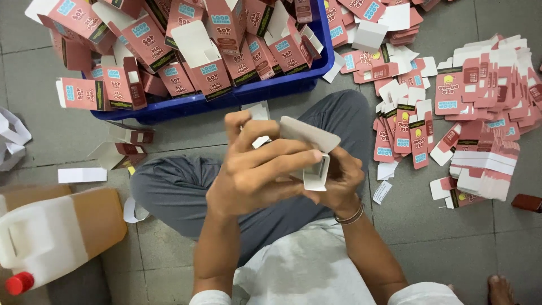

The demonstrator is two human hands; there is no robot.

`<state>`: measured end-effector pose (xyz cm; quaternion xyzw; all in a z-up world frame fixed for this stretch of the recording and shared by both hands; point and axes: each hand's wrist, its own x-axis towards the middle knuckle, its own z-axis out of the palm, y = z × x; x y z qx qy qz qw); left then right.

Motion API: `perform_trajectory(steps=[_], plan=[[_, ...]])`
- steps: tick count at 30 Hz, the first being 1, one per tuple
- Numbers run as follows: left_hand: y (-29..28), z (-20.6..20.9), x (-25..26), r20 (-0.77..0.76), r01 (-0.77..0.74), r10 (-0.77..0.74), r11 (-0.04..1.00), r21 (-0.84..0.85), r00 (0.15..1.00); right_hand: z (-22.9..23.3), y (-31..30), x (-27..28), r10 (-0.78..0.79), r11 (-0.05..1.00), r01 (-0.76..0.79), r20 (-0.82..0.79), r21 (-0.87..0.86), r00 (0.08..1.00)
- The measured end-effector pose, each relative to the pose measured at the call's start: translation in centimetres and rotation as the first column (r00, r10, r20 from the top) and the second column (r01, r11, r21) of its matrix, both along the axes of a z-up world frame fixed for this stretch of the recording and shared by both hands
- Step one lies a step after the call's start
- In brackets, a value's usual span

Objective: Folding flat cardboard templates into small product boxes while sitting on the floor.

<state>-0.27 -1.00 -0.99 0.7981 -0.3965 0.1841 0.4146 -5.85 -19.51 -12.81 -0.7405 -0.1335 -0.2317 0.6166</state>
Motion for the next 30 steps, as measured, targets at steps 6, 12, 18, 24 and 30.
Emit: perform_trajectory(steps=[6, 12, 18, 24, 30], plan=[[-0.9, -2.1, -1.2, 0.1, -0.175, 0.168, 0.982, 0.065, 0.981, 0.7, 0.0, 0.0, -0.056, 0.998, 0.056, -0.015, 0.014, 0.998], [-0.9, -2.8, -2.0, 0.203, -0.298, 0.253, 0.925, 0.235, 0.946, -0.3, -0.5, 0.1, -0.018, 0.999, 0.021, -0.066, 0.044, 0.998], [0.0, -3.5, -2.0, 0.171, -0.278, 0.256, 0.953, 0.12, 0.951, 0.1, -0.4, 0.8, 0.031, 0.998, -0.031, 0.002, 0.047, 1.0], [-0.7, -5.2, -2.4, 0.141, -0.306, 0.3, 0.952, 0.018, 0.943, -0.3, 0.3, 1.2, -0.046, 0.992, 0.05, -0.039, 0.116, 0.998], [1.7, -10.4, -3.3, -0.658, -0.222, -0.112, 0.888, -0.402, 0.744, -0.3, 0.4, 1.5, 0.24, 0.92, -0.12, -0.296, 0.372, 0.925]])
